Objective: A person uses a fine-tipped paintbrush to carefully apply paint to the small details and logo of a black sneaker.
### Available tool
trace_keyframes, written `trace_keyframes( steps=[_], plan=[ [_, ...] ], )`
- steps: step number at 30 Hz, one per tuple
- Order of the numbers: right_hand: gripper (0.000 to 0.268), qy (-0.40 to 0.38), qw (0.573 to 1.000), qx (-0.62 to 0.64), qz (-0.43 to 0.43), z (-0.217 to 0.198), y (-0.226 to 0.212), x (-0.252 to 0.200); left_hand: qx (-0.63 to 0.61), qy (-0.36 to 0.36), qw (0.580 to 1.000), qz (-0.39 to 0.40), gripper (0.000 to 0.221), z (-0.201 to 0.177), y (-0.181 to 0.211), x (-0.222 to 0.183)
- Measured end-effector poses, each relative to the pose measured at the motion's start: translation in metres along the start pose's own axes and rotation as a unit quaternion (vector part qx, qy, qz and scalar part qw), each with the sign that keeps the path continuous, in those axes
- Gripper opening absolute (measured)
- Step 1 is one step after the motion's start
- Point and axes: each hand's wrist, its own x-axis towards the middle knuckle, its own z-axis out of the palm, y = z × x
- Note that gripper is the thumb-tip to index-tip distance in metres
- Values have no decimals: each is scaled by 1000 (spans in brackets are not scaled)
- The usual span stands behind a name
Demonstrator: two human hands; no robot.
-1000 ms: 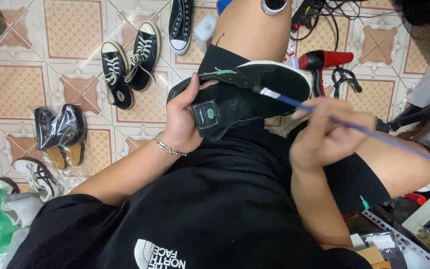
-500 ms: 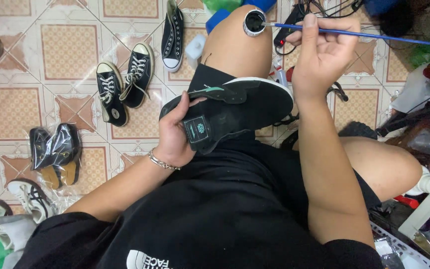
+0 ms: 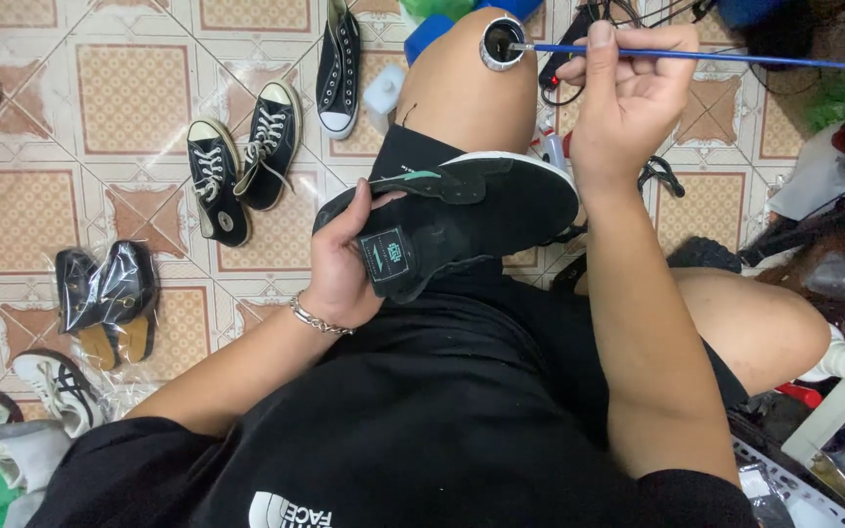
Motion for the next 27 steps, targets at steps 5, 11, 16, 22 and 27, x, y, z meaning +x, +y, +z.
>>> trace_keyframes(
  steps=[5,11,16,22,27],
  plan=[
    [17,21,999,-17,-25,-5,-14,0,1,-5,1000,5,63,1,0,1],
    [15,66,998,3,1,-17,-54,-26,-5,11,1000,14,62,-1,-1,2],
    [16,80,992,34,92,-5,-109,-81,-12,-8,1000,15,62,-3,-3,2],
    [26,66,986,-11,154,17,-127,-128,-15,-2,1000,8,61,-1,-4,2],
    [16,63,993,-94,21,36,-125,-122,23,15,996,80,58,2,-10,6]
  ],
)
